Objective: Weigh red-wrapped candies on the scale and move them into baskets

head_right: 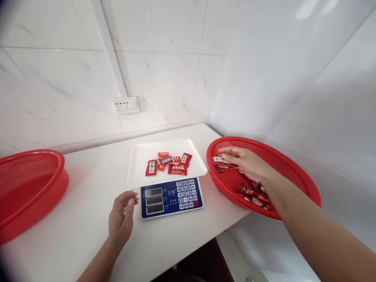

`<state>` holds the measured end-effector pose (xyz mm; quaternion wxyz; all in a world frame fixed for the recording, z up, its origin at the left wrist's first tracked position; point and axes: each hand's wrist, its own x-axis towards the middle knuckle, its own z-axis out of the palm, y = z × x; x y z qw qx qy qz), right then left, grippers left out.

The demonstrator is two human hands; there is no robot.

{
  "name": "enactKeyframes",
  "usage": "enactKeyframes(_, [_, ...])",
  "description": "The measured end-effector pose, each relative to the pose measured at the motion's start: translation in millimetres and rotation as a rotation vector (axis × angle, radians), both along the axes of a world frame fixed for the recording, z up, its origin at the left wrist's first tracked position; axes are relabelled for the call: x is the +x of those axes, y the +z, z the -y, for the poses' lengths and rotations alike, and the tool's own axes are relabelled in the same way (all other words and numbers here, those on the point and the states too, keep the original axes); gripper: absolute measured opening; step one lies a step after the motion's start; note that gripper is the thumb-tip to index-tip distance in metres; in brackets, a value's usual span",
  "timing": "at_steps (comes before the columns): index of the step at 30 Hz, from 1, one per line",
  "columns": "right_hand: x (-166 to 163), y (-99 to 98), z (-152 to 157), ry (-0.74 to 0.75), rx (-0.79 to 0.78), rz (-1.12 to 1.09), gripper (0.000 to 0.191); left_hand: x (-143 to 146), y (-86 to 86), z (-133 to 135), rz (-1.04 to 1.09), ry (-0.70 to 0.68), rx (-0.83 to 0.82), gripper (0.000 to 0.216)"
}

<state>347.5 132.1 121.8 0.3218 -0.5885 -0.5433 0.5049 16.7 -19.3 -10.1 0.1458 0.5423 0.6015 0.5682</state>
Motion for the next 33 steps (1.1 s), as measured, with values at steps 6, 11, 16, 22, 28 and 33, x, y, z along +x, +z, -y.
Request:
enactKeyframes(6, [34, -17.7, 12, -0.148, -0.038, 0.162, 0.026, -1, -2.2, 1, 0.006, 0.002, -0.003, 0.022])
enactKeyframes(11, [50, -31.1, 16, -0.128, -0.052, 0.236, 0.033, 0, -2.8, 0, -0.009, -0.007, 0.016, 0.021])
enactKeyframes(16, [57, -34.0, 19, -0.028, -0.018, 0.341, 0.037, 2, -1.0, 0, -0.017, -0.006, 0.003, 0.021])
enactKeyframes(22, [59, -33.0, 18, 0.002, 0.039, 0.384, 0.022, 2, 1.1, 0, -0.024, 0.012, -0.013, 0.024])
enactKeyframes(28, [65, -29.4, 19, 0.171, 0.101, 0.443, 0.018, 3, 6.2, -1, -0.048, 0.074, -0.057, 0.03])
enactKeyframes(33, [86, -41.1, -3, 0.265, 0.001, 0.689, 0.038, 4, 8.3, 0, -0.056, 0.15, -0.158, 0.038])
